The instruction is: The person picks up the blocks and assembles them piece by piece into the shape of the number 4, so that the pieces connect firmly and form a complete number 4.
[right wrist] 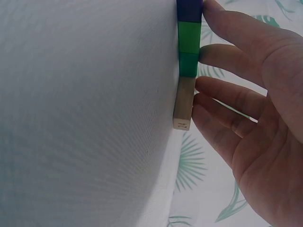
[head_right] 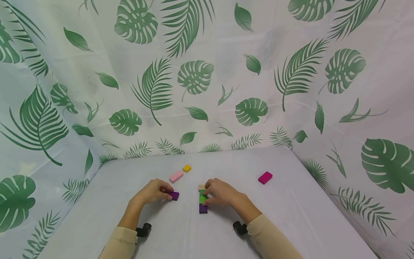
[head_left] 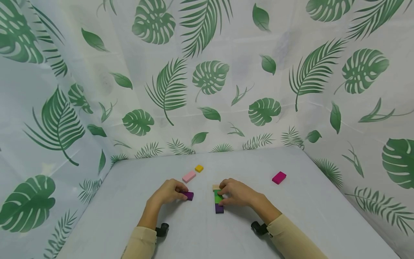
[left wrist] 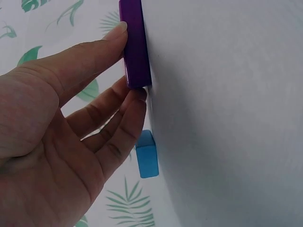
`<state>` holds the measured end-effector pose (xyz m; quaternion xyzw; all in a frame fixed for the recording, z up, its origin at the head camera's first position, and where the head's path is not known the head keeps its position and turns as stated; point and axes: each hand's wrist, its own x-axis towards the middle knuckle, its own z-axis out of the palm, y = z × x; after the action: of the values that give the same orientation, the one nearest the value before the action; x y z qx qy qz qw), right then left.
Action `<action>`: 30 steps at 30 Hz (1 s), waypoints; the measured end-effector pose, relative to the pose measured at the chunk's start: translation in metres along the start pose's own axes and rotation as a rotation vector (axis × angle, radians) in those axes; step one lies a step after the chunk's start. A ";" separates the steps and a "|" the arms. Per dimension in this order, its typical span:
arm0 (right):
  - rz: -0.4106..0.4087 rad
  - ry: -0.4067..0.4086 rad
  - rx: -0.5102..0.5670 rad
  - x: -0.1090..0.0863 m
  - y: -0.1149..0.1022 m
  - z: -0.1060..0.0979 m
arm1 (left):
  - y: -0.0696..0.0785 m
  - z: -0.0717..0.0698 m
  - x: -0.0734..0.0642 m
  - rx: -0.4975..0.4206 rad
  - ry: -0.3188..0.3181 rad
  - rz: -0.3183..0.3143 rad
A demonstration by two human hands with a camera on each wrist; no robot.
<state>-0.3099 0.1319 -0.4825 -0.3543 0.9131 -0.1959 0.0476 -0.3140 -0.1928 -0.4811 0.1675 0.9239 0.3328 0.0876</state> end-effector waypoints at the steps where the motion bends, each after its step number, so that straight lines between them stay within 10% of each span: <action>1: -0.001 0.001 -0.001 0.000 0.000 0.000 | 0.000 0.001 0.000 -0.003 0.001 0.000; 30: 0.005 -0.008 0.003 0.002 0.000 0.000 | 0.020 0.025 0.021 0.020 0.088 -0.033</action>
<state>-0.3111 0.1307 -0.4824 -0.3526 0.9136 -0.1956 0.0526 -0.3221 -0.1559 -0.4883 0.1382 0.9328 0.3289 0.0510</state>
